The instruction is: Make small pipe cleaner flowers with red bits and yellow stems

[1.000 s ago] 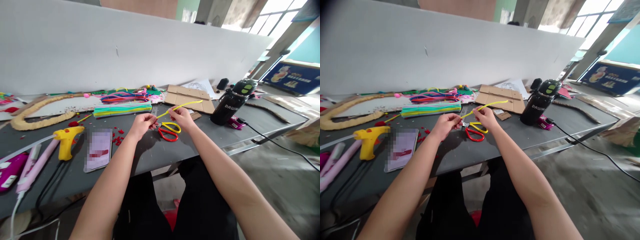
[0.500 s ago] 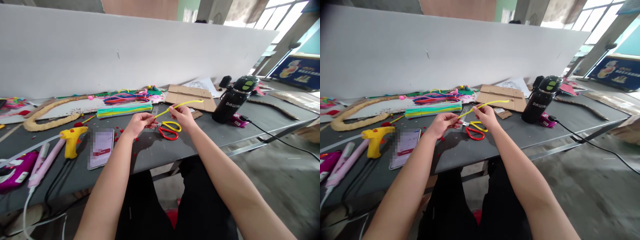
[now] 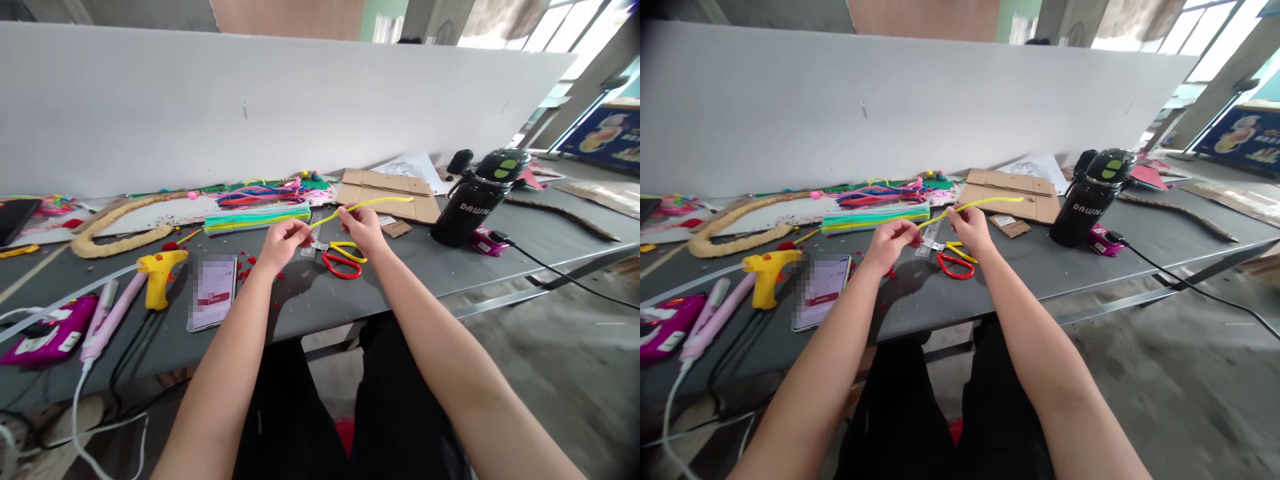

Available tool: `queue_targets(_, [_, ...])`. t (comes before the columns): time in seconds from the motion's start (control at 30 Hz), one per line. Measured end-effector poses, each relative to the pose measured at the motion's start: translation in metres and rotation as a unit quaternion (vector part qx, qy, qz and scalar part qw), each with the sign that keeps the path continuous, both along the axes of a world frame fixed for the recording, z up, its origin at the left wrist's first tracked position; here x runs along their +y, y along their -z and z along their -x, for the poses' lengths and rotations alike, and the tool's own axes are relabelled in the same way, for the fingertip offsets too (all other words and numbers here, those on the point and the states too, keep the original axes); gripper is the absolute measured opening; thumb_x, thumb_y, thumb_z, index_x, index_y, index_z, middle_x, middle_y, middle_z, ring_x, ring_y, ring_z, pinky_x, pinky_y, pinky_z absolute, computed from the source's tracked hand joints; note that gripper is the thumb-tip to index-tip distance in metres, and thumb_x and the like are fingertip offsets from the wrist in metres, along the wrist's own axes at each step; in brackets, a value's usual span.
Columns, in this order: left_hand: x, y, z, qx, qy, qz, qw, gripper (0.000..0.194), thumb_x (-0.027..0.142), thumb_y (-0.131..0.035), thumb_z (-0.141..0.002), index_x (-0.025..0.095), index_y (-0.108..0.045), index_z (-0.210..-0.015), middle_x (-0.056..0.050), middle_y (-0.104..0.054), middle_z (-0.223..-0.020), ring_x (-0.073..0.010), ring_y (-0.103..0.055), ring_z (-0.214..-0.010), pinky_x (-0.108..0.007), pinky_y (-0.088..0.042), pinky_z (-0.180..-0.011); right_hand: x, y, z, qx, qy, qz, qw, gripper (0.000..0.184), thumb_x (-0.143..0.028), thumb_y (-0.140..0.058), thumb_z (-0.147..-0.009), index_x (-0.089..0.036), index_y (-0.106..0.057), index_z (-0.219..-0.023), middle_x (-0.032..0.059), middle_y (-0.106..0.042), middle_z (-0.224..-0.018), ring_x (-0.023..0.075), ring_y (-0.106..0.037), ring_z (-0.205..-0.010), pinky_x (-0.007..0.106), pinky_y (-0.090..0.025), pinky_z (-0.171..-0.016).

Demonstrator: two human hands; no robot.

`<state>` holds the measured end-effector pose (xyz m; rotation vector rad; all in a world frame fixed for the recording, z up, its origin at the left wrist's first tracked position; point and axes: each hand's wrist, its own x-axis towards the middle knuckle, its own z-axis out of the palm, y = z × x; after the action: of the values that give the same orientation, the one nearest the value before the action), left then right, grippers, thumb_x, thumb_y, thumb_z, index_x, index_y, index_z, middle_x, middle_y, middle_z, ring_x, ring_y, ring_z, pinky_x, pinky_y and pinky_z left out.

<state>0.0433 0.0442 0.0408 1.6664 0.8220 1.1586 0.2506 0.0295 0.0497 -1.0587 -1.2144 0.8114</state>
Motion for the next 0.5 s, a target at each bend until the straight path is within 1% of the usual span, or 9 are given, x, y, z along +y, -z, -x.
queue_targets(0.07, [0.004,0.003,0.002,0.030,-0.051,-0.028,0.998,0.040,0.053,-0.073,-0.079,0.017,-0.069,-0.096,-0.009,-0.075,-0.091,-0.0208,-0.071,-0.084,-0.033,-0.055,-0.078,0.001,0.003,0.001,-0.037,0.002,-0.002,0.999,0.041,-0.056,-0.073,-0.075,-0.018,-0.060,-0.082,-0.0030,-0.054,-0.059,0.0105,-0.049,-0.055,0.026,-0.041,-0.055])
queue_targets(0.13, [0.006,0.006,0.001,0.080,-0.092,-0.072,0.990,0.045,0.054,-0.074,-0.079,0.018,-0.069,-0.107,-0.010,-0.075,-0.105,-0.0238,-0.070,-0.099,-0.035,-0.054,-0.086,0.000,0.006,0.003,-0.080,-0.005,-0.003,0.997,0.038,-0.054,-0.072,-0.077,-0.018,-0.060,-0.081,-0.0022,-0.055,-0.061,0.0113,-0.050,-0.056,0.027,-0.042,-0.056])
queue_targets(0.2, [0.005,0.007,-0.002,0.108,-0.100,-0.110,0.983,0.043,0.054,-0.069,-0.084,0.019,-0.070,-0.109,-0.011,-0.074,-0.114,-0.0244,-0.068,-0.106,-0.036,-0.052,-0.092,-0.002,0.008,0.007,-0.112,-0.025,-0.005,0.993,0.036,-0.051,-0.071,-0.078,-0.017,-0.062,-0.082,-0.0014,-0.056,-0.063,0.0117,-0.051,-0.058,0.027,-0.042,-0.056])
queue_targets(0.23, [0.003,0.007,-0.004,0.105,-0.089,-0.119,0.983,0.042,0.053,-0.066,-0.086,0.019,-0.071,-0.108,-0.011,-0.074,-0.115,-0.0240,-0.068,-0.105,-0.036,-0.052,-0.092,-0.003,0.008,0.009,-0.118,-0.038,-0.005,0.992,0.035,-0.051,-0.071,-0.079,-0.017,-0.062,-0.082,-0.0013,-0.056,-0.063,0.0116,-0.051,-0.058,0.027,-0.042,-0.056])
queue_targets(0.3, [0.000,0.006,-0.008,0.079,-0.048,-0.108,0.990,0.041,0.053,-0.064,-0.088,0.017,-0.071,-0.106,-0.010,-0.075,-0.106,-0.0222,-0.071,-0.094,-0.034,-0.054,-0.085,-0.006,0.006,0.013,-0.111,-0.066,-0.004,0.992,0.036,-0.051,-0.071,-0.079,-0.016,-0.062,-0.081,-0.0017,-0.056,-0.062,0.0108,-0.050,-0.056,0.026,-0.042,-0.055])
queue_targets(0.37, [-0.004,0.005,-0.012,0.064,-0.010,-0.085,0.994,0.040,0.052,-0.065,-0.087,0.016,-0.071,-0.106,-0.008,-0.074,-0.089,-0.0186,-0.069,-0.074,-0.030,-0.054,-0.070,-0.009,0.004,0.016,-0.094,-0.085,-0.001,0.992,0.037,-0.052,-0.073,-0.078,-0.016,-0.062,-0.081,-0.0020,-0.056,-0.061,0.0101,-0.050,-0.054,0.025,-0.042,-0.054])
queue_targets(0.43, [-0.006,0.004,-0.014,0.070,0.005,-0.070,0.995,0.038,0.051,-0.065,-0.087,0.016,-0.071,-0.101,-0.005,-0.071,-0.077,-0.0146,-0.061,-0.059,-0.027,-0.049,-0.057,-0.011,0.002,0.017,-0.078,-0.092,0.003,0.993,0.037,-0.050,-0.073,-0.078,-0.016,-0.062,-0.081,-0.0021,-0.057,-0.061,0.0095,-0.049,-0.054,0.025,-0.042,-0.054])
queue_targets(0.5, [-0.007,0.004,-0.015,0.080,0.006,-0.060,0.995,0.036,0.052,-0.065,-0.087,0.016,-0.070,-0.092,-0.004,-0.069,-0.073,-0.0116,-0.054,-0.051,-0.025,-0.042,-0.050,-0.011,0.000,0.016,-0.077,-0.097,0.004,0.992,0.034,-0.047,-0.073,-0.079,-0.015,-0.062,-0.081,-0.0021,-0.057,-0.061,0.0092,-0.049,-0.054,0.025,-0.042,-0.054])
